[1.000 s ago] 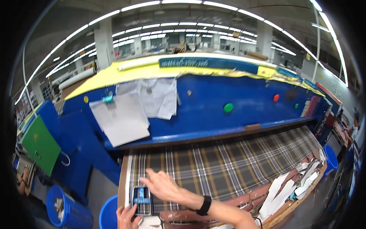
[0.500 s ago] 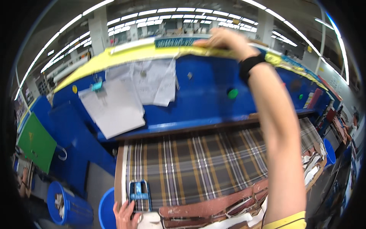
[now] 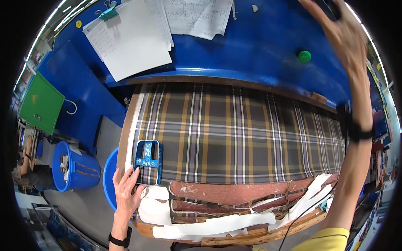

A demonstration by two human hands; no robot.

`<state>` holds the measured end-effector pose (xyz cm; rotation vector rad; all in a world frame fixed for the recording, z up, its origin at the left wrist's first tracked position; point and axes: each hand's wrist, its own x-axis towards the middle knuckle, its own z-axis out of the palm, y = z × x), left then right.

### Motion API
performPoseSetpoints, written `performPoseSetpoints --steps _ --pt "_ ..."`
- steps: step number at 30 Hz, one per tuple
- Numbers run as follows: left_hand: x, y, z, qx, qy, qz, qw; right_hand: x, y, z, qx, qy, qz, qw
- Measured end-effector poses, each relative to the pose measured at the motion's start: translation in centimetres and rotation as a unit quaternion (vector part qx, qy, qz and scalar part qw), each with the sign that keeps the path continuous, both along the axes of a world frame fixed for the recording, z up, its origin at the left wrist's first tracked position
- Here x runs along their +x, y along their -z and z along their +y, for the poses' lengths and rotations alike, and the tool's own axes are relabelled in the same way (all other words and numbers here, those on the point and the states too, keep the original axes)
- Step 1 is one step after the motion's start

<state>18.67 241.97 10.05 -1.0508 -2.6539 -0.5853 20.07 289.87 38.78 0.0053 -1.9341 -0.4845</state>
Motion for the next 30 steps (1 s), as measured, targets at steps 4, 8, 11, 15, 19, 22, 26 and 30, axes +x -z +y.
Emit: performPoseSetpoints --steps 4,8,11,15,19,22,26,30 --pt "-0.2 0.7 0.6 0.005 0.009 -0.004 1.000 7.4 7.0 -3.3 -0.038 -0.086 -0.138 0.986" --pt "-0.2 0.7 0.4 0.000 0.007 0.006 1.000 10.5 17.0 -6.8 -0.062 -0.116 -0.289 0.948" --pt "-0.4 0.7 0.4 0.006 0.015 0.014 1.000 12.0 21.9 -8.6 -0.120 -0.115 -0.378 0.911" --pt "-0.5 0.7 0.2 0.009 0.015 0.016 1.000 11.4 25.2 -10.4 -0.162 -0.133 -0.411 0.887" --pt "-0.6 0.7 0.3 0.007 0.013 0.010 1.000 10.6 26.5 -11.5 -0.191 -0.134 -0.412 0.881" --pt "-0.9 0.8 1.0 0.012 0.037 0.015 0.999 10.5 27.5 -11.4 -0.201 -0.144 -0.386 0.889" --pt "-0.8 1.3 -0.4 0.011 0.026 0.000 1.000 10.3 28.0 -11.5 -0.188 -0.157 -0.350 0.904" --pt "-1.0 2.4 -1.2 -0.033 0.027 0.003 0.999 10.3 29.0 -11.6 -0.189 -0.146 -0.367 0.899"
